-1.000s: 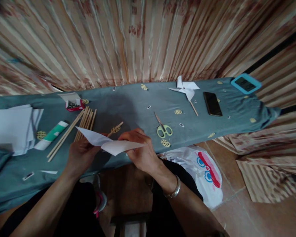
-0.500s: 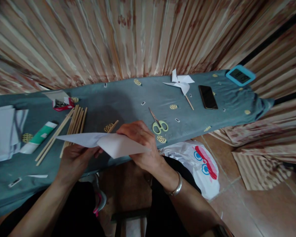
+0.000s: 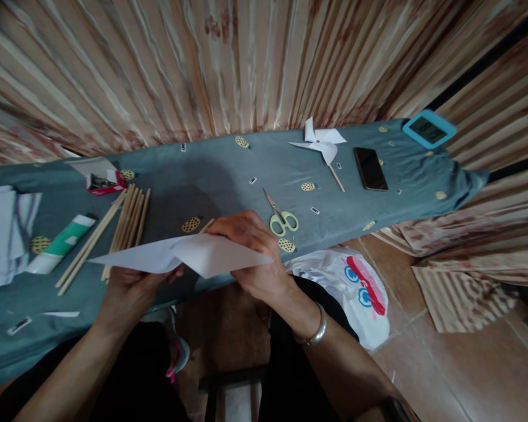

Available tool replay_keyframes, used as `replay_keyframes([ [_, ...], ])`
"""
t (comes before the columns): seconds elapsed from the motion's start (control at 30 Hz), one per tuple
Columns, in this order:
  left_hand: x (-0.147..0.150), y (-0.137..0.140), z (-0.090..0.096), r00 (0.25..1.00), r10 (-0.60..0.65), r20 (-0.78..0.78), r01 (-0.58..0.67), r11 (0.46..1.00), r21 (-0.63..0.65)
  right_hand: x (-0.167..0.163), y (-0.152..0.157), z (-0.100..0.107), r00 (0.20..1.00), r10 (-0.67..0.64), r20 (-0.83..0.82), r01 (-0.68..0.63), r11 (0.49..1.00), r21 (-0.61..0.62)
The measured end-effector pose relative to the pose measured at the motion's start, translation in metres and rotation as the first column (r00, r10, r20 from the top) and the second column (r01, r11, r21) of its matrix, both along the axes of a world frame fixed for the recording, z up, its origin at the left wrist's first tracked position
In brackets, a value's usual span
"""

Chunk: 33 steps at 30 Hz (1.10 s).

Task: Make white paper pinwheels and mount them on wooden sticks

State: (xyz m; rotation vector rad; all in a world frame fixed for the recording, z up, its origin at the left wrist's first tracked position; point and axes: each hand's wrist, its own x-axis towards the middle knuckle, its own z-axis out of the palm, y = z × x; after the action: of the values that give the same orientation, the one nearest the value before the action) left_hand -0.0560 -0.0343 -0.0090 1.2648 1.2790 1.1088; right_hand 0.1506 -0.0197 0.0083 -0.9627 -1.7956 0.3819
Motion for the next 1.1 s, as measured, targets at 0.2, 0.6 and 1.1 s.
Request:
replay_keyframes([
  [0.2, -0.0001, -0.0004, 0.0035, 1.0, -0.015, 0.002, 0.015, 1.0, -0.007, -0.0007, -0.0003, -0.0011, 1.0, -0.009, -0.025, 0.008, 0.999, -0.035],
  [0.6, -0.0038, -0.0015, -0.002, 0.998, -0.005, -0.055, 0.006, 1.0, 0.025, -0.0013, -0.0014, -0.0009, 1.0, -0.007, -0.03, 0.005, 0.998, -0.065],
  [1.1, -0.0019, -0.0021, -0.0009, 0.998, 0.033, -0.051, -0.032, 0.999, 0.016, -0.0011, -0.0023, -0.0009, 0.997, 0.016, -0.077, -0.023, 0.996, -0.086],
])
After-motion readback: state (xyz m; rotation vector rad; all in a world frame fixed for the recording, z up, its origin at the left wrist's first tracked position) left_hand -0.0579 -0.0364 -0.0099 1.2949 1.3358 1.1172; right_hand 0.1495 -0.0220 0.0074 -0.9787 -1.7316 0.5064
